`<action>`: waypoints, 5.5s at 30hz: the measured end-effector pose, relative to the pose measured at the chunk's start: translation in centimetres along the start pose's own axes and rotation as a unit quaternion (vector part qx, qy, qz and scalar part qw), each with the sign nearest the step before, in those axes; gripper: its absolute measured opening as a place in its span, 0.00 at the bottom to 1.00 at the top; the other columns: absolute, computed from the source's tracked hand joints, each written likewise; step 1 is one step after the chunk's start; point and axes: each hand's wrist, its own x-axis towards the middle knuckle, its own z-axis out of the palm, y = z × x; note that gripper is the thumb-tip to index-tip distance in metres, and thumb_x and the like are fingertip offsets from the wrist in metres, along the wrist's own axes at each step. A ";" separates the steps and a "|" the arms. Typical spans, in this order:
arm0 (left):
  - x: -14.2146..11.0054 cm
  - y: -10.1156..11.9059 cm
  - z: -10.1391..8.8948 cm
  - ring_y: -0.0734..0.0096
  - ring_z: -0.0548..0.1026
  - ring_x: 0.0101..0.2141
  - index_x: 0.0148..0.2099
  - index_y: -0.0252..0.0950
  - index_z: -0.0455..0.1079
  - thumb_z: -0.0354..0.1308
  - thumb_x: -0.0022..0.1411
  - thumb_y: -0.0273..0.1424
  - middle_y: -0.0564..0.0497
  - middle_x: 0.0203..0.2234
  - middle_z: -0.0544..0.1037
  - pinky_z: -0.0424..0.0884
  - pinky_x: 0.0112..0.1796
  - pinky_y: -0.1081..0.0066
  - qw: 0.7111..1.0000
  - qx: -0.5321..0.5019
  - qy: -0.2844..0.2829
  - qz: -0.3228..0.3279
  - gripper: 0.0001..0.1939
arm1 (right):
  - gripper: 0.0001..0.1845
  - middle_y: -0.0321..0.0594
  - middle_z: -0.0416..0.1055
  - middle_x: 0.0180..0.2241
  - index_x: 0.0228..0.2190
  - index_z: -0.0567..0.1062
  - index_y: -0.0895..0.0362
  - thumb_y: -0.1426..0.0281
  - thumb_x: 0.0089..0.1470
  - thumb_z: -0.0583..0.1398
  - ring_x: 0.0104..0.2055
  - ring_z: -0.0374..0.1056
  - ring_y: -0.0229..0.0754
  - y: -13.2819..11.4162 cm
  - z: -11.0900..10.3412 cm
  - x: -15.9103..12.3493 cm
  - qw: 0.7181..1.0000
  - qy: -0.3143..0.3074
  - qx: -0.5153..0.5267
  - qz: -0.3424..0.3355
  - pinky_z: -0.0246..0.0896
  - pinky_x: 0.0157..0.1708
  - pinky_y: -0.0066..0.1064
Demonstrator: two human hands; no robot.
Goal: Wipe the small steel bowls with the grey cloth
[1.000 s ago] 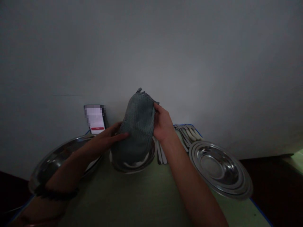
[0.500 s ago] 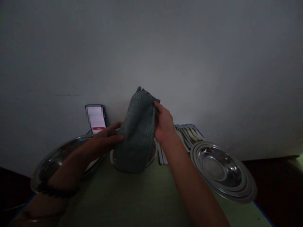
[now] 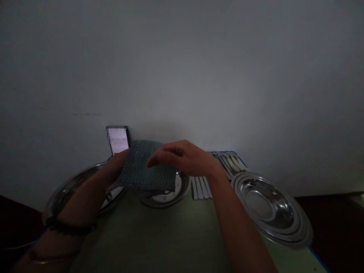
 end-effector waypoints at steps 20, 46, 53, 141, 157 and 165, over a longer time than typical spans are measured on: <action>-0.3 -1.0 2.5 0.52 0.71 0.52 0.55 0.25 0.66 0.46 0.65 0.34 0.33 0.52 0.72 0.64 0.52 0.58 0.880 0.456 -0.063 0.115 0.22 | 0.05 0.41 0.69 0.33 0.30 0.68 0.55 0.71 0.46 0.59 0.35 0.64 0.43 4.4 -2.0 0.2 0.861 0.353 -0.335 0.147 0.57 0.36 0.33; -0.8 -0.6 1.9 0.59 0.73 0.49 0.54 0.28 0.63 0.45 0.60 0.22 0.35 0.50 0.72 0.68 0.48 0.65 0.888 0.446 -0.064 0.090 0.19 | 0.08 0.55 0.76 0.42 0.34 0.74 0.58 0.71 0.48 0.61 0.44 0.72 0.54 6.5 0.6 0.1 0.863 -0.038 -0.390 0.318 0.62 0.39 0.38; -2.1 2.8 0.2 0.62 0.75 0.35 0.43 0.33 0.69 0.43 0.65 0.40 0.42 0.35 0.78 0.68 0.36 0.65 0.923 0.361 -0.036 0.132 0.19 | 0.08 0.42 0.73 0.37 0.36 0.70 0.57 0.73 0.51 0.59 0.39 0.67 0.42 2.1 -0.3 0.2 0.927 0.031 -0.355 0.115 0.59 0.39 0.32; 0.7 4.3 1.8 0.56 0.73 0.50 0.54 0.35 0.65 0.53 0.61 0.39 0.41 0.51 0.74 0.70 0.48 0.60 0.963 0.086 0.155 0.201 0.21 | 0.19 0.50 0.77 0.35 0.34 0.75 0.61 0.59 0.46 0.61 0.36 0.72 0.48 6.8 -0.9 1.3 0.847 0.498 -0.125 0.136 0.64 0.36 0.37; -0.4 5.0 1.7 0.63 0.74 0.49 0.55 0.33 0.67 0.51 0.63 0.34 0.44 0.49 0.77 0.68 0.49 0.66 0.971 0.115 0.001 0.211 0.20 | 0.05 0.38 0.76 0.27 0.30 0.74 0.55 0.70 0.48 0.59 0.29 0.71 0.41 4.6 -0.3 0.5 0.815 0.399 -0.418 0.038 0.57 0.30 0.30; -0.5 5.9 2.6 0.59 0.70 0.55 0.59 0.42 0.64 0.54 0.60 0.33 0.51 0.56 0.72 0.68 0.53 0.61 0.957 -0.170 0.096 0.215 0.24 | 0.23 0.42 0.77 0.28 0.29 0.76 0.59 0.51 0.48 0.59 0.33 0.72 0.46 7.3 0.9 1.8 0.797 0.586 -0.096 0.116 0.64 0.31 0.33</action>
